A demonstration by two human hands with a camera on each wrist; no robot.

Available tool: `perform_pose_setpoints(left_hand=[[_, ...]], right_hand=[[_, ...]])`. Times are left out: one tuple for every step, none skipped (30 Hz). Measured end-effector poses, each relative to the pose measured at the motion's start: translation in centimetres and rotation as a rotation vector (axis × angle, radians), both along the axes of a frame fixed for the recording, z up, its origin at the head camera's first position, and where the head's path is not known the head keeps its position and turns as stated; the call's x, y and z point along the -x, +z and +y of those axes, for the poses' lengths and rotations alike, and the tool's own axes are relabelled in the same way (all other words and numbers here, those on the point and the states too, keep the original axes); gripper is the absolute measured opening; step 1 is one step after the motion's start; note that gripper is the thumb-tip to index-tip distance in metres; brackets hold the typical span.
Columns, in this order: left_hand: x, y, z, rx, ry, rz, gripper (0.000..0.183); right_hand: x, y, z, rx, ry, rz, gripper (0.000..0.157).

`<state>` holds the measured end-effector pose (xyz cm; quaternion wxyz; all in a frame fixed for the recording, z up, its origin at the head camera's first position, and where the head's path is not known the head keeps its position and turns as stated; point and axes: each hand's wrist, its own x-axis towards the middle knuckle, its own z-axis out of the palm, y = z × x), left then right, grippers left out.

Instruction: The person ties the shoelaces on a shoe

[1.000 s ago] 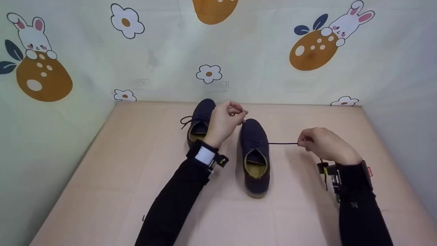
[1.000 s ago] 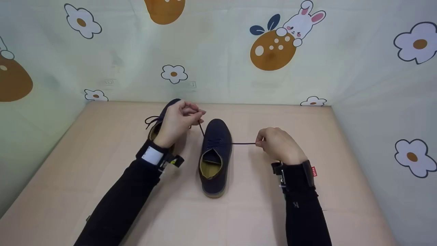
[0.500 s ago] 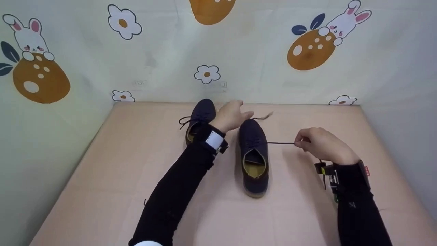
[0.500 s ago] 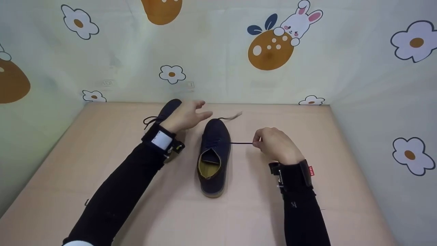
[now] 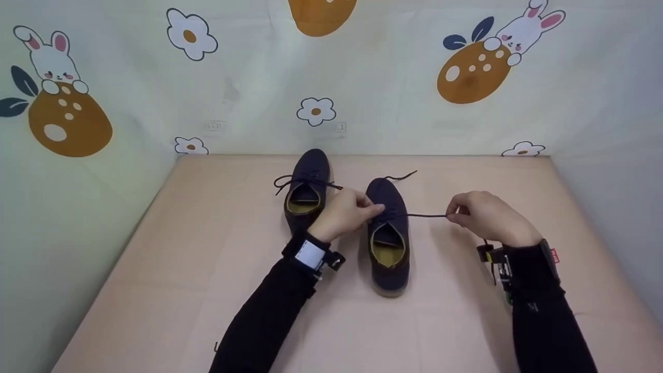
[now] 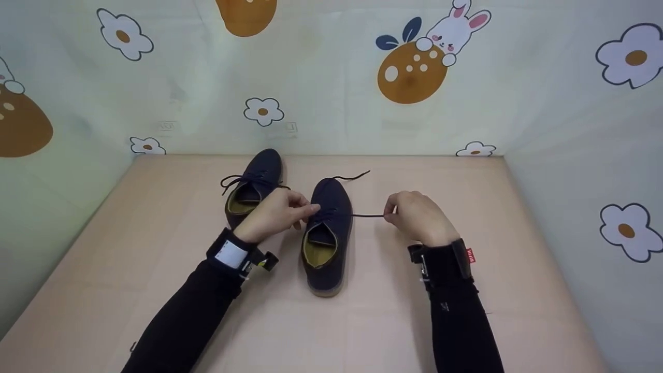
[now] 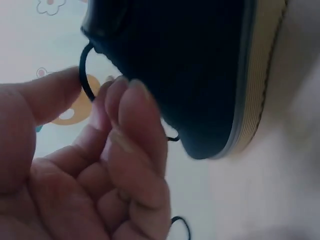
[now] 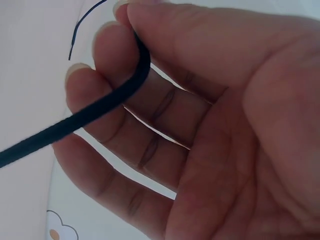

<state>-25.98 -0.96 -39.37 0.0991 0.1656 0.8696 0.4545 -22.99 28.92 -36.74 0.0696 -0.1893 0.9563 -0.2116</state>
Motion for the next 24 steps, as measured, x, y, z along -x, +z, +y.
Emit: perform_pose_setpoints(left_hand=[[0.0,-0.3,0.0,-0.035,0.007,0.003,0.028],[0.1,-0.5,0.0,-0.062,0.015,0.002,0.026],[0.1,-0.7,0.0,-0.083,0.022,-0.004,0.024],[0.1,-0.8,-0.1,-0.091,0.031,-0.010,0.023],[0.1,-0.8,-0.2,-0.087,0.039,-0.015,0.024],[0.1,-0.8,-0.3,-0.072,0.041,-0.015,0.025],[0.1,-0.7,-0.4,-0.054,0.040,-0.014,0.026],[0.1,-0.6,-0.6,-0.028,0.037,-0.010,0.027],[0.1,-0.5,-0.8,0.003,0.031,0.000,0.027],[0.0,-0.3,-1.0,0.036,0.024,0.014,0.028],[0.0,-0.1,-1.2,0.065,0.018,0.028,0.029],[0.0,0.0,-1.4,0.088,0.011,0.040,0.029],[-0.1,0.1,-1.5,0.103,0.007,0.044,0.029],[-0.1,0.2,-1.7,0.119,0.004,0.047,0.029],[-0.1,0.2,-1.8,0.129,0.001,0.050,0.029],[-0.1,0.2,-1.8,0.130,-0.001,0.050,0.028],[0.0,0.2,-1.8,0.122,0.002,0.045,0.028],[0.0,0.1,-1.9,0.107,0.008,0.042,0.028],[0.1,0.0,-1.8,0.084,0.019,0.030,0.027],[0.2,-0.1,-1.8,0.053,0.035,0.016,0.026],[0.2,-0.3,-1.7,0.013,0.055,-0.002,0.025],[0.3,-0.4,-1.6,-0.033,0.075,-0.017,0.024],[0.4,-0.6,-1.4,-0.089,0.091,-0.034,0.023],[0.5,-0.8,-1.3,-0.150,0.105,-0.052,0.022]], right_hand=[[0.1,-0.2,0.0,0.001,0.009,-0.001,0.007],[0.1,-0.3,0.0,0.000,0.016,-0.003,0.007],[0.2,-0.4,0.0,-0.004,0.017,-0.009,0.008],[0.2,-0.5,0.0,-0.013,0.012,-0.018,0.008],[0.3,-0.5,0.1,-0.028,-0.003,-0.032,0.008],[0.3,-0.4,0.2,-0.048,-0.025,-0.052,0.008],[0.3,-0.4,0.2,-0.071,-0.050,-0.074,0.008],[0.2,-0.3,0.3,-0.097,-0.075,-0.096,0.009],[0.2,-0.2,0.3,-0.124,-0.097,-0.120,0.010],[0.2,-0.2,0.3,-0.148,-0.114,-0.142,0.010],[0.2,-0.1,0.3,-0.169,-0.124,-0.163,0.010],[0.3,-0.2,0.2,-0.182,-0.125,-0.180,0.011],[0.3,-0.2,0.2,-0.189,-0.123,-0.190,0.012],[0.3,-0.3,0.1,-0.193,-0.116,-0.193,0.013],[0.4,-0.4,0.1,-0.194,-0.109,-0.193,0.013],[0.4,-0.5,0.2,-0.187,-0.097,-0.185,0.014],[0.5,-0.6,0.3,-0.175,-0.080,-0.169,0.015],[0.5,-0.6,0.4,-0.157,-0.068,-0.154,0.016],[0.5,-0.7,0.5,-0.139,-0.050,-0.131,0.016],[0.5,-0.8,0.7,-0.121,-0.033,-0.113,0.015],[0.5,-0.8,0.8,-0.102,-0.021,-0.097,0.014],[0.5,-0.8,0.9,-0.084,-0.010,-0.081,0.012],[0.5,-0.8,1.0,-0.070,-0.006,-0.066,0.010],[0.5,-0.8,1.1,-0.057,-0.008,-0.057,0.008]])
